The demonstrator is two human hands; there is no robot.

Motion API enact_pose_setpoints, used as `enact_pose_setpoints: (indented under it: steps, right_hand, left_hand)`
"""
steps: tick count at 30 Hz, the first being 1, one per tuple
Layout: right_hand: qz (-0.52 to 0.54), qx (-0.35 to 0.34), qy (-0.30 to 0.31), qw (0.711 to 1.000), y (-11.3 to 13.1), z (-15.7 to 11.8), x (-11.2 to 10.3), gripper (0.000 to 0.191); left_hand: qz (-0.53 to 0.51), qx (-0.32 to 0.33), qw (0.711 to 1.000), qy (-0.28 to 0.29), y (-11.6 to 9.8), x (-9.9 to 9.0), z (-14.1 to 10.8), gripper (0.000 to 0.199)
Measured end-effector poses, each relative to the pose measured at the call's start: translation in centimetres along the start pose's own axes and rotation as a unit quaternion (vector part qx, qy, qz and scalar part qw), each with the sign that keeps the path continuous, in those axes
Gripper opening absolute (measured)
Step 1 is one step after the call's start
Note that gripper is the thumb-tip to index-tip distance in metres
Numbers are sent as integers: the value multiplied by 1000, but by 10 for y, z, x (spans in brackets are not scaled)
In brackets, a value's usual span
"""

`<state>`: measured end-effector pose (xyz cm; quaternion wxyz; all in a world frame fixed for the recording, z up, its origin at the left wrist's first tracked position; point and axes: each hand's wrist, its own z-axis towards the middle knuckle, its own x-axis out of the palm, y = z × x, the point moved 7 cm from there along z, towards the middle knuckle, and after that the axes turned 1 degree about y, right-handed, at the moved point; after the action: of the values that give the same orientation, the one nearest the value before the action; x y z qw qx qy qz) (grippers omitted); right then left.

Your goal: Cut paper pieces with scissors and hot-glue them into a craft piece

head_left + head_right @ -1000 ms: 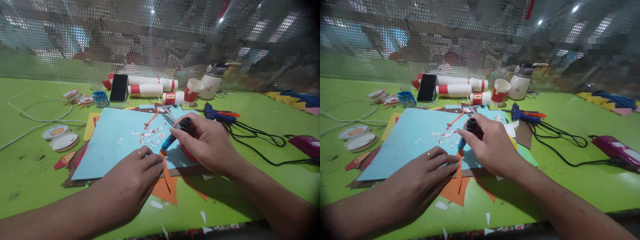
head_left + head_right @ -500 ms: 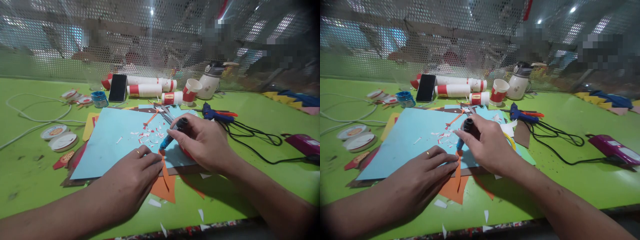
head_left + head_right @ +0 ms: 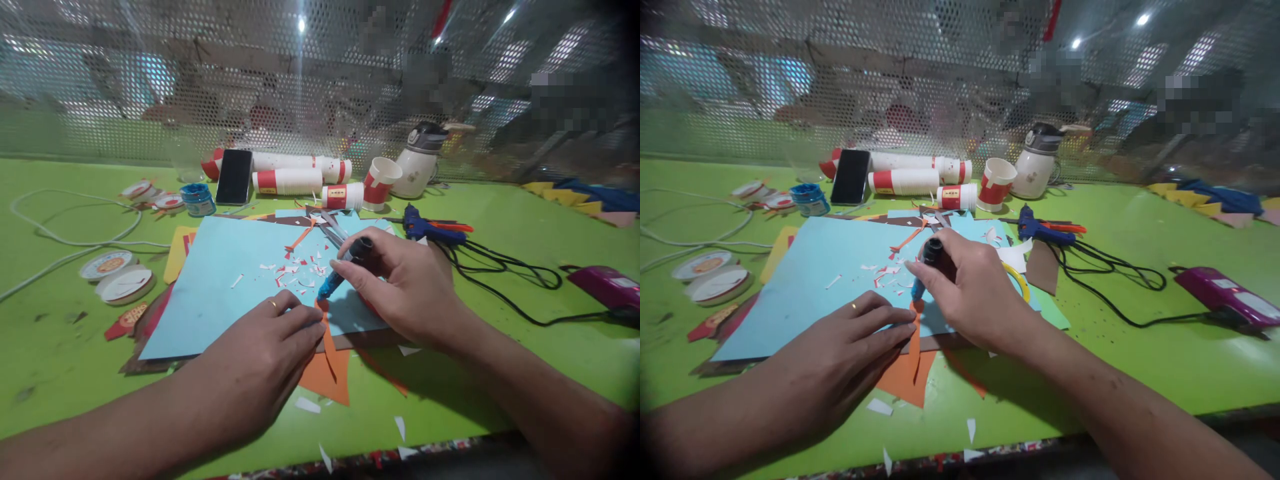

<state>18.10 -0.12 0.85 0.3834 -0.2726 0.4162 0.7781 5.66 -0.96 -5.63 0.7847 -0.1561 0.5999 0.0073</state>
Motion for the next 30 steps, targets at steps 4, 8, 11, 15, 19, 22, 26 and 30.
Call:
enact_pose_setpoints:
  steps: [4, 8, 11, 15, 19, 22, 26, 30]
  right_hand:
    - [10, -3, 2, 1000, -1, 0, 2, 12]
    - [51, 18, -1, 999, -3, 0, -2, 11]
    - [123, 40, -53, 990, -3, -1, -19, 11]
    - [161, 39, -126, 978, 1, -3, -41, 12]
    - [121, 61, -103, 985, -4, -3, -35, 11]
    - [96, 61, -58, 992, -8, -2, -24, 11]
    - [78, 36, 2, 996, -5, -1, -12, 9]
    - [52, 27, 4, 998, -1, 0, -11, 5]
  left_hand:
    - [-4, -2, 1000, 3, 1, 0, 0, 23]
    - [-6, -4, 1000, 5, 0, 0, 0, 23]
    - [-10, -7, 1000, 2, 0, 0, 0, 22]
    - [-21, -6, 1000, -7, 1, 0, 0, 21]
    - [-21, -9, 1000, -14, 1, -1, -1, 20]
    - [-14, -2, 1000, -16, -1, -2, -1, 20]
    - [-10, -2, 1000, -15, 0, -3, 0, 20]
    - [-4, -3, 1000, -10, 0, -2, 0, 21]
